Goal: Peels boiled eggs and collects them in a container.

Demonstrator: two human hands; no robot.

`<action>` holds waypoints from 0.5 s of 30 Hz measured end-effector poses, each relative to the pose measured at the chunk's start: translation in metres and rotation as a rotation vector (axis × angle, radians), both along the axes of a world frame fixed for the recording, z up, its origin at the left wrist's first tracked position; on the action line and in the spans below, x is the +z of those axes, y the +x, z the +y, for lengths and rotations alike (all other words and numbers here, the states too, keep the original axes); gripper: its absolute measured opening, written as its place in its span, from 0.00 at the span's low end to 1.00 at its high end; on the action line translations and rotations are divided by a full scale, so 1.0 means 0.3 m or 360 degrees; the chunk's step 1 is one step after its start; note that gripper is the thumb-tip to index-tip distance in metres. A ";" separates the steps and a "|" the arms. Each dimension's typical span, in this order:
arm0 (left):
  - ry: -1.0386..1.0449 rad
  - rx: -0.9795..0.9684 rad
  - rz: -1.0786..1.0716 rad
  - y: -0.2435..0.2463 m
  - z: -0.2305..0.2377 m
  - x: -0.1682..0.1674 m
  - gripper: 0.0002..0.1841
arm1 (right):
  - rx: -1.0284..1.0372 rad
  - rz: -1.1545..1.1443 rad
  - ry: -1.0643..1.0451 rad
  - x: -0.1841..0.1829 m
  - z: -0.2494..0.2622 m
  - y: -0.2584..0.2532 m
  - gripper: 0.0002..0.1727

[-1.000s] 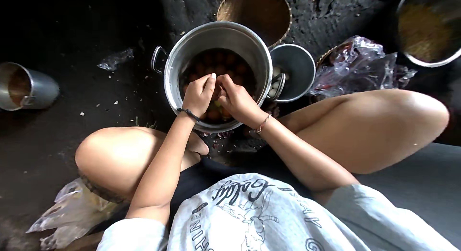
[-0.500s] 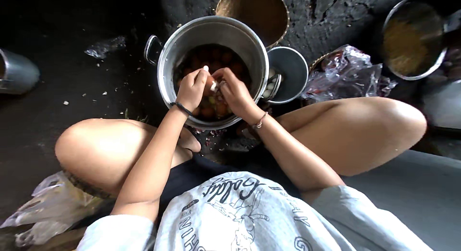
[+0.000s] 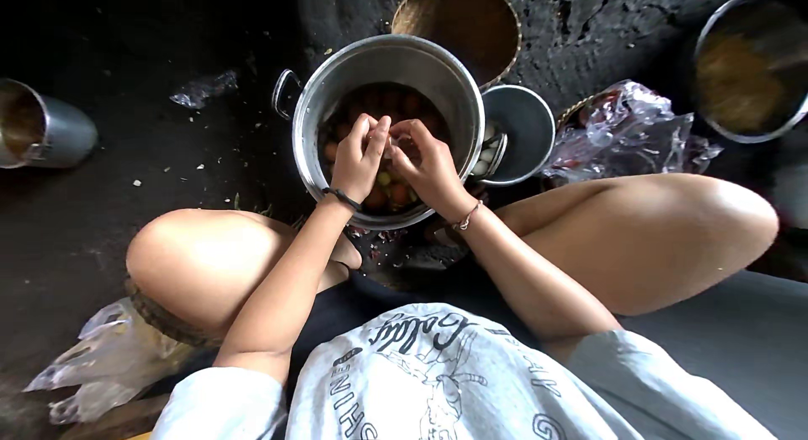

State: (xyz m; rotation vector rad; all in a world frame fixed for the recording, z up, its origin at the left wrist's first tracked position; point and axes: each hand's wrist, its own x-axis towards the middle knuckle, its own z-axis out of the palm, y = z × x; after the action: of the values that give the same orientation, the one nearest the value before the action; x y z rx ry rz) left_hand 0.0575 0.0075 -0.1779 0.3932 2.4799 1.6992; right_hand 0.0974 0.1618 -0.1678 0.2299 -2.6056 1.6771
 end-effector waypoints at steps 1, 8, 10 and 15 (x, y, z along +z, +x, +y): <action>-0.0012 0.0008 0.0023 0.004 0.002 -0.001 0.17 | -0.0011 0.0014 0.0008 -0.002 -0.003 0.003 0.16; 0.0002 -0.0025 0.0048 0.003 -0.004 0.005 0.17 | 0.0000 -0.0052 -0.0079 -0.008 -0.001 0.008 0.16; 0.0035 -0.0120 0.0103 -0.011 -0.023 -0.001 0.16 | 0.0094 -0.0137 -0.0220 -0.004 0.017 0.000 0.16; 0.0042 -0.0151 0.0122 -0.016 -0.028 0.001 0.15 | 0.0210 -0.0099 -0.0178 0.010 0.034 -0.010 0.13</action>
State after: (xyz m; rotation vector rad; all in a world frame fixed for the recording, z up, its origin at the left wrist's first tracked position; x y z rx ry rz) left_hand 0.0528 -0.0008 -0.1775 0.5795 2.4502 1.7125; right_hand 0.0943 0.1719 -0.1649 0.3587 -2.5813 1.8955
